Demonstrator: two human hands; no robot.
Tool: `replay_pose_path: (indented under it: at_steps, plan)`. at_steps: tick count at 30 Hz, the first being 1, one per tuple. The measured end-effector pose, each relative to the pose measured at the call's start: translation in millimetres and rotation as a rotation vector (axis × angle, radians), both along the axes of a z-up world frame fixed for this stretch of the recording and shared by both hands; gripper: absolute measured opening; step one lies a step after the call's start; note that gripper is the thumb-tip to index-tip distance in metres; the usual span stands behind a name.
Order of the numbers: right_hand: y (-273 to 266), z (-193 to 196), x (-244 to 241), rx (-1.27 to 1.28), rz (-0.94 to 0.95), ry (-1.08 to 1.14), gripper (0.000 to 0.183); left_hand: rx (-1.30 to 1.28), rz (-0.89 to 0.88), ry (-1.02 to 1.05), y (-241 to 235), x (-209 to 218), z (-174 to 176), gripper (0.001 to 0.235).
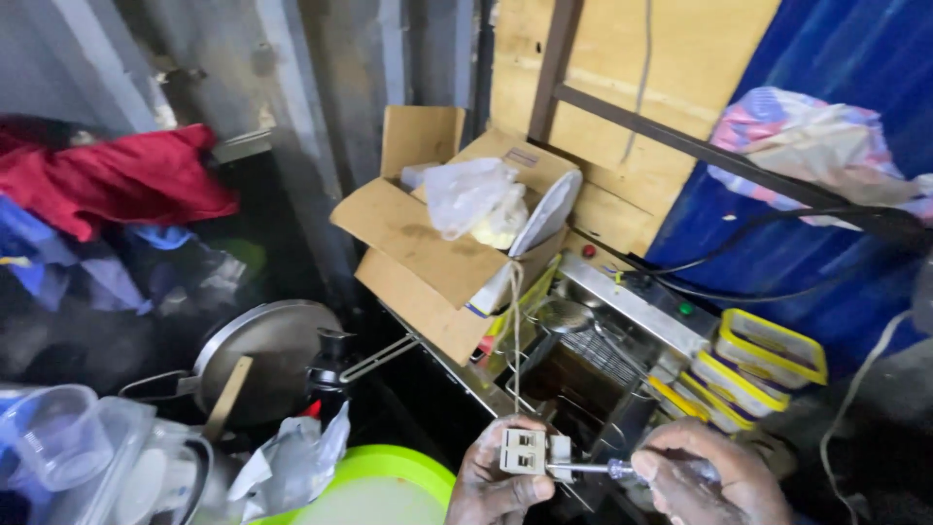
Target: Repairing or inspecting an electrical circuit breaker switch using a tester screwdriver in a workspace.
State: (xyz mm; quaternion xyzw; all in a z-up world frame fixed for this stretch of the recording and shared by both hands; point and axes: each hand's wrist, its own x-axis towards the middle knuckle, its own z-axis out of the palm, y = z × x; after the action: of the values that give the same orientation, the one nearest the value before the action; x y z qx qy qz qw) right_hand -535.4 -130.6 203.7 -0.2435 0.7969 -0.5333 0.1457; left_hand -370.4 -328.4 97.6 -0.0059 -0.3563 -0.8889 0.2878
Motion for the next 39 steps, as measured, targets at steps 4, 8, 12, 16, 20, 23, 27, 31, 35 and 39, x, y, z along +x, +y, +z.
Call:
replay_pose_path:
  at_steps: [4, 8, 12, 16, 20, 23, 27, 31, 35, 39]
  plan:
    - [-26.7, 23.5, -1.1, -0.042, 0.020, -0.124, 0.019, 0.185, 0.072, 0.065, -2.9, 8.1, 6.1, 0.061]
    - [-49.5, 15.4, -29.5, -0.097, 0.132, -0.027, 0.018, 0.172, 0.106, 0.143, -5.6, -14.1, -6.7, 0.065]
    - [-54.5, 15.4, -60.8, -0.112, 0.257, 0.037, 0.017, 0.053, 0.133, 0.263, -3.0, -34.7, 19.4, 0.054]
    - [-46.2, 0.4, -107.3, -0.298, 0.423, 0.105, 0.014, 0.044, 0.137, 0.197, 1.9, -67.9, 6.7, 0.058]
    - [-40.2, -13.0, -135.6, -0.427, 0.454, 0.069, 0.012, 0.099, 0.152, 0.103, 15.2, -94.8, 15.4, 0.061]
    - [-40.2, -17.1, -173.0, -0.347, 0.513, 0.091, 0.035, 0.079, 0.127, -0.001, 20.1, -102.4, 27.1, 0.058]
    - [-47.6, 9.1, -144.3, -0.271, 0.302, 0.018, 0.038, 0.116, 0.166, -0.003, 25.2, -111.4, 39.3, 0.056]
    - [-50.1, -1.8, -155.3, -0.104, 0.188, 0.200, 0.039, 0.106, 0.174, -0.069, 26.3, -113.8, 48.1, 0.056]
    - [-51.8, 0.6, -156.3, -0.132, 0.199, 0.119, 0.020, 0.168, 0.205, -0.078, 25.9, -122.5, 53.7, 0.055]
    - [-54.2, -12.4, -185.4, -0.175, 0.273, 0.300, 0.019, 0.076, 0.213, -0.117, 29.3, -123.3, 56.1, 0.057]
